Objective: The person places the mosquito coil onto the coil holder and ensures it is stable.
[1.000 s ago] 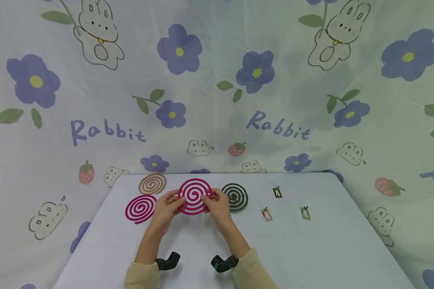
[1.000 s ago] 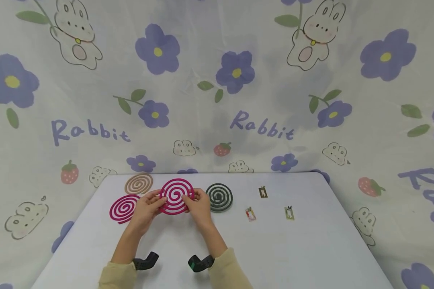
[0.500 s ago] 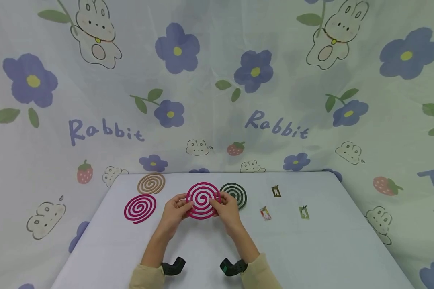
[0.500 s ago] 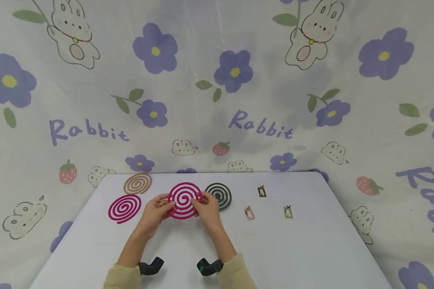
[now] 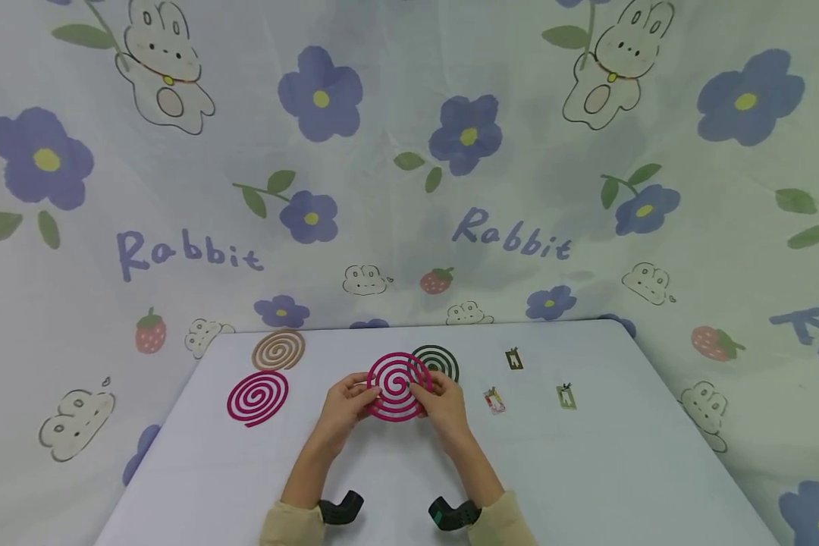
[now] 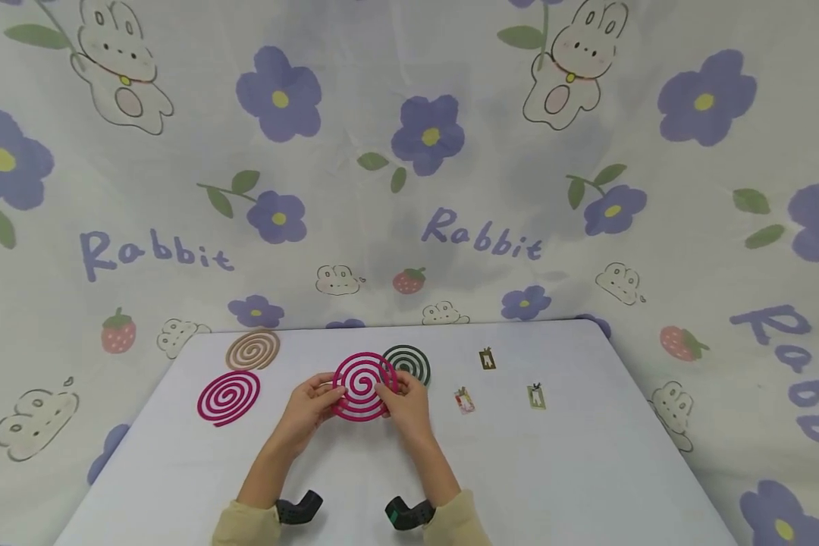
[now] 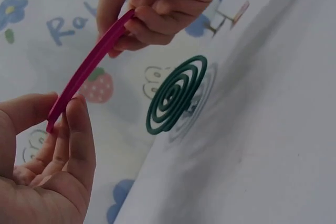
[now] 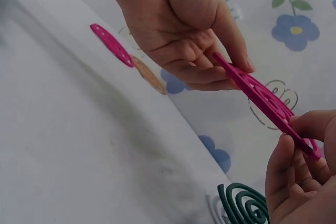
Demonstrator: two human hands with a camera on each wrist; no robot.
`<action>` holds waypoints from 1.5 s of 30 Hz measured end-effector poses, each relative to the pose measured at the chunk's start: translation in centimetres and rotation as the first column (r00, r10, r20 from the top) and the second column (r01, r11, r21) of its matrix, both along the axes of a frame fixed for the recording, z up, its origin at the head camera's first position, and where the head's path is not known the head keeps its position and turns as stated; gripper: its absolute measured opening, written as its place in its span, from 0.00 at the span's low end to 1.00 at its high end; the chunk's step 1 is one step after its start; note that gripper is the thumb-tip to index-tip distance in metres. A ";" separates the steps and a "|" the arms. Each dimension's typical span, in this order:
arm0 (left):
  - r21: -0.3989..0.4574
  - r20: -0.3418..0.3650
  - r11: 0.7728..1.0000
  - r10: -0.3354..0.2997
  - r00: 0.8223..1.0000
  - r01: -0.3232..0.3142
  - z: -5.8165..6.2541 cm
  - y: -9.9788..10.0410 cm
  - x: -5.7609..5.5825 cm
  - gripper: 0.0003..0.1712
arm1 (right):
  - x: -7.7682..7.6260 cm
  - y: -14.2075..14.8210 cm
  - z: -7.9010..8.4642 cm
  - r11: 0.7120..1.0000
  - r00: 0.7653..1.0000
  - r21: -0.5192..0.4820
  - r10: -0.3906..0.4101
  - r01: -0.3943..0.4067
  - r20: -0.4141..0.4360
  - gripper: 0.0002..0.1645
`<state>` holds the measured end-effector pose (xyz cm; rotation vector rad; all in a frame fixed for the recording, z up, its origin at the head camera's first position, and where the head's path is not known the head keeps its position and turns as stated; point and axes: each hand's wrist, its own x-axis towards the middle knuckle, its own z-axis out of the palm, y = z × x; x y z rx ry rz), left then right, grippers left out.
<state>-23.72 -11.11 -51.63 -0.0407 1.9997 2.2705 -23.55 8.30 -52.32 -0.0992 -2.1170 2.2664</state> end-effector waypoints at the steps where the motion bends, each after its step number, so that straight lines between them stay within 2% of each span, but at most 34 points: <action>1: 0.000 -0.001 1.000 -0.009 1.000 0.009 -0.1 0.2 0.0 0.23 | 0.0 0.2 -0.1 1.000 1.000 -0.001 -0.002 0.002 0.004 0.21; 6: 0.028 0.007 0.998 -0.053 0.999 0.053 -0.5 1.1 -0.2 0.22 | 0.3 1.4 0.1 1.000 0.999 -0.025 -0.013 0.014 0.037 0.20; 13: 0.036 0.011 0.994 -0.100 0.995 0.100 -0.7 2.2 -0.2 0.24 | 1.6 2.6 2.2 1.000 0.998 0.004 -0.026 0.026 0.057 0.20; 20: 0.035 0.014 0.992 -0.125 0.992 0.125 -1.1 3.4 -0.1 0.24 | 0.9 3.4 -0.4 0.999 0.996 0.018 -0.049 0.048 0.069 0.21; 26: 0.041 0.009 0.988 -0.152 0.988 0.152 -1.6 4.3 0.1 0.25 | 0.7 4.3 -1.4 0.998 0.996 0.034 -0.059 0.057 0.067 0.22; 34: 0.116 -0.004 0.983 -0.143 0.990 0.143 -2.4 5.9 0.1 0.23 | 0.8 5.4 -1.5 0.995 0.992 0.036 -0.100 0.097 0.073 0.22; 38: 0.122 -0.003 0.984 -0.130 0.991 0.130 -2.7 6.8 0.1 0.23 | 1.1 5.9 -1.5 0.992 0.990 0.049 -0.118 0.114 0.072 0.22; 40: 0.132 0.006 0.984 -0.122 0.993 0.120 -2.9 7.2 0.1 0.24 | 1.3 6.2 -1.4 0.993 0.991 0.045 -0.115 0.112 0.068 0.24; 43: 0.150 0.013 0.983 -0.113 0.993 0.110 -3.2 7.8 0.1 0.24 | 1.9 6.5 -0.3 0.995 0.994 0.029 -0.094 0.092 0.054 0.26; 45: 0.160 0.020 0.982 -0.108 0.994 0.104 -3.3 8.2 0.1 0.24 | 2.0 6.7 -0.3 0.997 0.995 0.011 -0.081 0.081 0.050 0.26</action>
